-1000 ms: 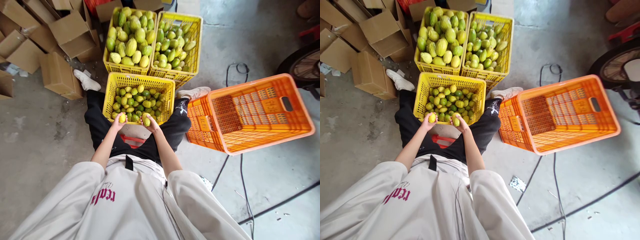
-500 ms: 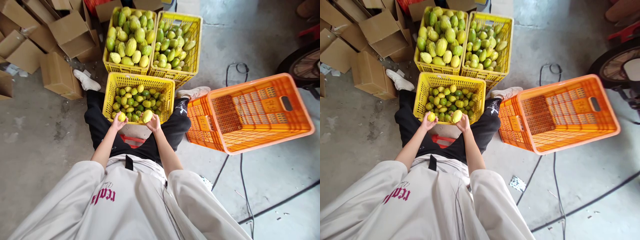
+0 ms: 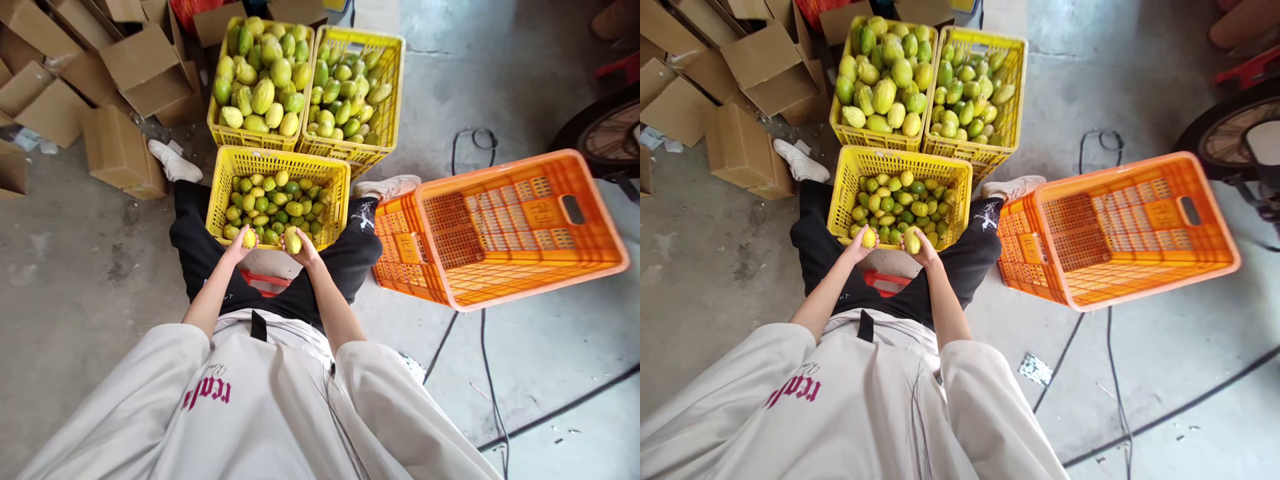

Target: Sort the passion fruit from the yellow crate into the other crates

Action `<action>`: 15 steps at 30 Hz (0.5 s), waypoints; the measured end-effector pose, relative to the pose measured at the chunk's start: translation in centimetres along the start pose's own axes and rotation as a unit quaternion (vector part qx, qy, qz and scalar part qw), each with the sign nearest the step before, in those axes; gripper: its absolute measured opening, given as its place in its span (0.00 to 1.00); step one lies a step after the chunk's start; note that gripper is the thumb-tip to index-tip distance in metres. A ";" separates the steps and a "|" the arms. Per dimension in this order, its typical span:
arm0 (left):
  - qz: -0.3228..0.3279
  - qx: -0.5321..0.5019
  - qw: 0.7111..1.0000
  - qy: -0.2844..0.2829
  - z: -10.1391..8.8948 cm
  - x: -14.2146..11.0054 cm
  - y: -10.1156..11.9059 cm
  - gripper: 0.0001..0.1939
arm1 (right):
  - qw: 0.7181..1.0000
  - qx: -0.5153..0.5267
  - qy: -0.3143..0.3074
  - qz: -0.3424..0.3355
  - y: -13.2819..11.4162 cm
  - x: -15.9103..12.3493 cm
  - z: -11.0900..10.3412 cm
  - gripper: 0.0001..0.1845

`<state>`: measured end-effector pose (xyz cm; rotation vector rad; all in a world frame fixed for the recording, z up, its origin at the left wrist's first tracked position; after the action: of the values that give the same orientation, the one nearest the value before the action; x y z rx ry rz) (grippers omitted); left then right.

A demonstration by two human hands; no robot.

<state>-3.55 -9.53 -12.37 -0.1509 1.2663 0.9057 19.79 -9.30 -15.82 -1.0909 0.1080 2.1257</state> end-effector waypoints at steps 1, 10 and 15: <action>-0.004 -0.022 1.000 -0.001 0.0 -0.1 0.1 0.14 | 1.000 0.008 -0.004 -0.015 -0.1 0.0 0.0 0.15; 0.006 -0.114 0.993 -0.004 0.2 -0.7 0.5 0.18 | 0.992 0.080 -0.033 -0.088 -0.7 -1.3 1.1 0.19; -0.011 -0.043 0.999 0.000 0.0 -0.5 0.3 0.08 | 0.990 0.092 0.062 -0.090 -0.9 -1.3 1.1 0.13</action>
<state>-3.77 -9.58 -11.81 -0.2331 1.2248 0.9411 20.10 -8.96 -13.90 -1.0809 0.2507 1.8482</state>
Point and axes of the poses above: each hand's wrist, its own x-axis towards the middle knuckle, its own z-axis out of the palm, y = z × x, the point moved 1 cm from there along x, towards the middle knuckle, and after that the axes turned 5 degrees about y, right-handed, at the moved point
